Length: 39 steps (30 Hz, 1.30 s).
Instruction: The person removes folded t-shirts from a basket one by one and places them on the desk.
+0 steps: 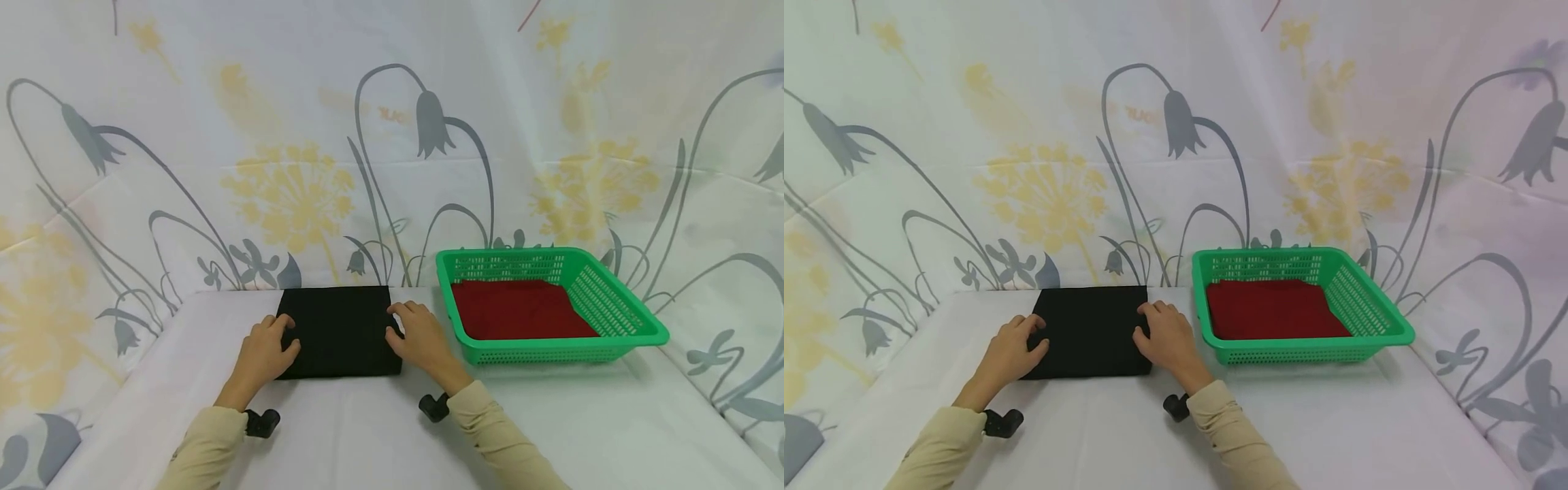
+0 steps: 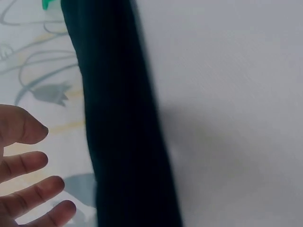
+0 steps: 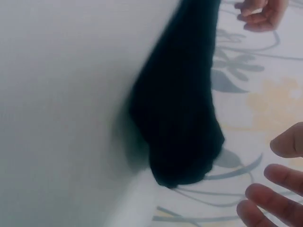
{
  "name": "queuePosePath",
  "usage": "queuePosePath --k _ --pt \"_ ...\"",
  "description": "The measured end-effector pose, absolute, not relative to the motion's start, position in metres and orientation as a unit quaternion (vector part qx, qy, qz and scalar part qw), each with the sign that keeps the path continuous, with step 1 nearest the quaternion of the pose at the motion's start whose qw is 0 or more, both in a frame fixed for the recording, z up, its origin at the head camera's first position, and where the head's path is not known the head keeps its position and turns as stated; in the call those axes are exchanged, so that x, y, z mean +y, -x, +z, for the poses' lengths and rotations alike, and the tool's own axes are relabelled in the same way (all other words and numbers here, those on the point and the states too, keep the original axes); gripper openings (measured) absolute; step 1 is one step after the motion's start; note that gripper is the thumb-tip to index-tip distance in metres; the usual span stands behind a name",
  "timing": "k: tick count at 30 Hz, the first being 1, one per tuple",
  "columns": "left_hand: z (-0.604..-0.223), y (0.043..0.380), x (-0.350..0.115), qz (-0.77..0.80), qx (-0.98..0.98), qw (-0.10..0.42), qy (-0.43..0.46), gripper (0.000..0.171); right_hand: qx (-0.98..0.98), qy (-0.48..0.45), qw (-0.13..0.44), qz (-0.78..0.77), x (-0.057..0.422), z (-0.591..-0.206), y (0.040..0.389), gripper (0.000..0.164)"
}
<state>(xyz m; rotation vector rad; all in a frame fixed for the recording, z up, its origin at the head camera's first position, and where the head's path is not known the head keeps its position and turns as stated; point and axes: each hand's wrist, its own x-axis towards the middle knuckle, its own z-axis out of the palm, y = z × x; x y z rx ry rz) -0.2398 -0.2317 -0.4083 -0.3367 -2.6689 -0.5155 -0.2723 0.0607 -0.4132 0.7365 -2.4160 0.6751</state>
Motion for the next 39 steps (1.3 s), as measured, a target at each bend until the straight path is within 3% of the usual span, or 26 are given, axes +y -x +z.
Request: queuePosePath --k 17,28,39 --pt "-0.376 0.232 -0.189 -0.231 -0.920 0.252 0.191 0.027 -0.881 -0.300 0.235 0.280 0.099 -0.367 0.248 0.032" --pt "-0.354 0.233 -0.151 -0.312 -0.896 0.238 0.210 0.029 -0.876 -0.309 0.239 0.283 0.142 -0.336 0.240 0.031" --pt "-0.335 0.240 -0.113 -0.383 -0.846 0.265 0.259 0.027 -0.865 -0.305 0.245 0.314 0.189 -0.307 0.234 0.031"
